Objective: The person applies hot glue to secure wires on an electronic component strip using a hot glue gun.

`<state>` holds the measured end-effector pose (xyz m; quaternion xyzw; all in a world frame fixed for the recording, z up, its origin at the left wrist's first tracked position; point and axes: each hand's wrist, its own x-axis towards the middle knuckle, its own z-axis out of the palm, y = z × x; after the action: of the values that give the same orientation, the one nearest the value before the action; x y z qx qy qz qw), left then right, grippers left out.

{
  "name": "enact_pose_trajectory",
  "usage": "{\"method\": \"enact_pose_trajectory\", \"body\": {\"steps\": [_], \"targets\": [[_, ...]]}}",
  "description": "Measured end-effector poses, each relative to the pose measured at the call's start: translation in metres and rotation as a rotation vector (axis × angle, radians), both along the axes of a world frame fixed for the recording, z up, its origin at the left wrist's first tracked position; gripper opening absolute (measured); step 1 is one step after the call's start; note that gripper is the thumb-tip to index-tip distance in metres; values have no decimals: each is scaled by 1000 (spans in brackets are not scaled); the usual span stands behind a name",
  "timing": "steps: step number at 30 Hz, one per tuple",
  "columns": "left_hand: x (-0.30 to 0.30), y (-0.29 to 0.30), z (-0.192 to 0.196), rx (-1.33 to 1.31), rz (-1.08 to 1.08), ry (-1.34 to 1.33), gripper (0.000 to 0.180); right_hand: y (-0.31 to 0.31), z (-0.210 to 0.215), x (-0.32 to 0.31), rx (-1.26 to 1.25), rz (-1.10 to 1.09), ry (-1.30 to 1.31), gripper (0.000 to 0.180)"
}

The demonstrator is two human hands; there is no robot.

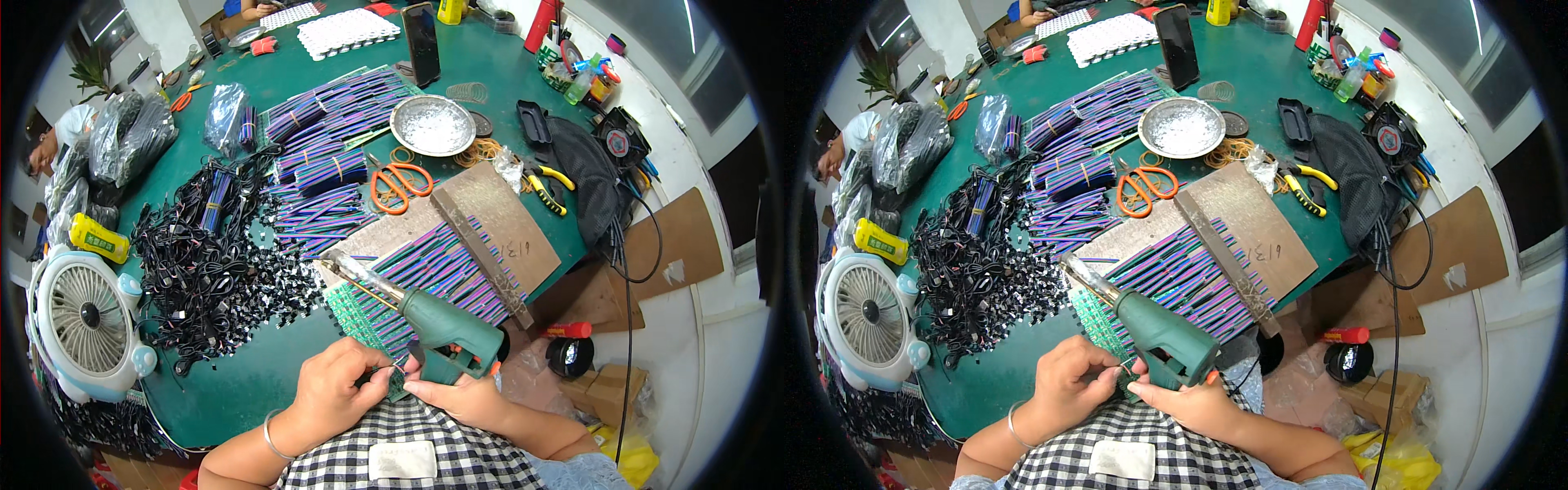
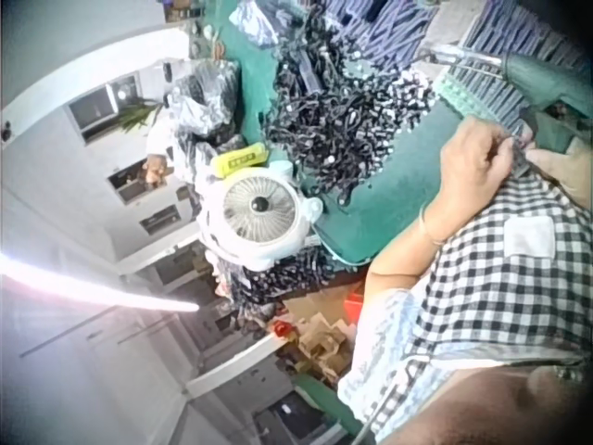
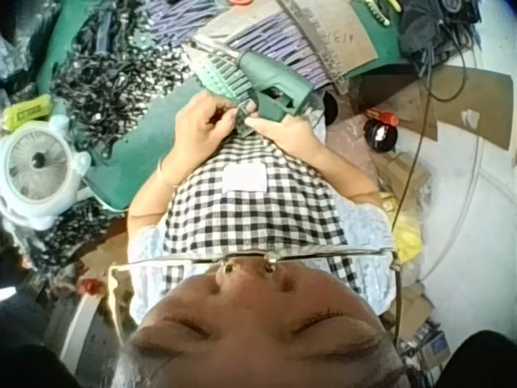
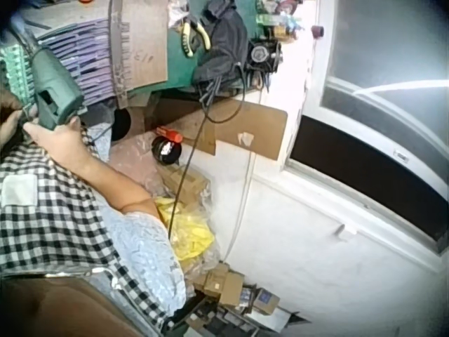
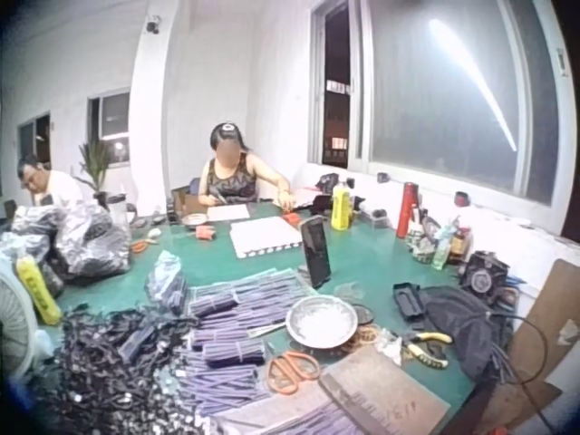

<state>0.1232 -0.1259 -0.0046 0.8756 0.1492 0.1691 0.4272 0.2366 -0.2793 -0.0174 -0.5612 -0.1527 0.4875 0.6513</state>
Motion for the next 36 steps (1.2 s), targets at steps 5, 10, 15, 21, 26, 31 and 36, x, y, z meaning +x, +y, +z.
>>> {"method": "enact_pose_trajectory", "body": {"steps": [5, 10, 15, 21, 26, 31, 36], "targets": [[2, -1, -5, 37, -5, -65, 13, 2, 0, 2, -10, 12, -51, 16], [3, 1, -5, 8, -7, -62, 13, 2, -6, 1, -30, -24, 25, 17], [6, 4, 3, 242, -75, -66, 14, 1, -12, 1, 20, -21, -73, 20], [8, 4, -5, 135, -129, -112, 16, 4, -7, 2, 14, -41, -46, 19], [5, -3, -1, 21, -122, -7, 14, -3, -14, 2, 36, -19, -19, 20], [4, 0, -2, 23, -96, 48, 12, -4, -9, 2, -61, -47, -62, 23], [4, 2, -5, 136, -155, 7, 11, -4, -7, -3, 107, -73, -128, 28]]}}
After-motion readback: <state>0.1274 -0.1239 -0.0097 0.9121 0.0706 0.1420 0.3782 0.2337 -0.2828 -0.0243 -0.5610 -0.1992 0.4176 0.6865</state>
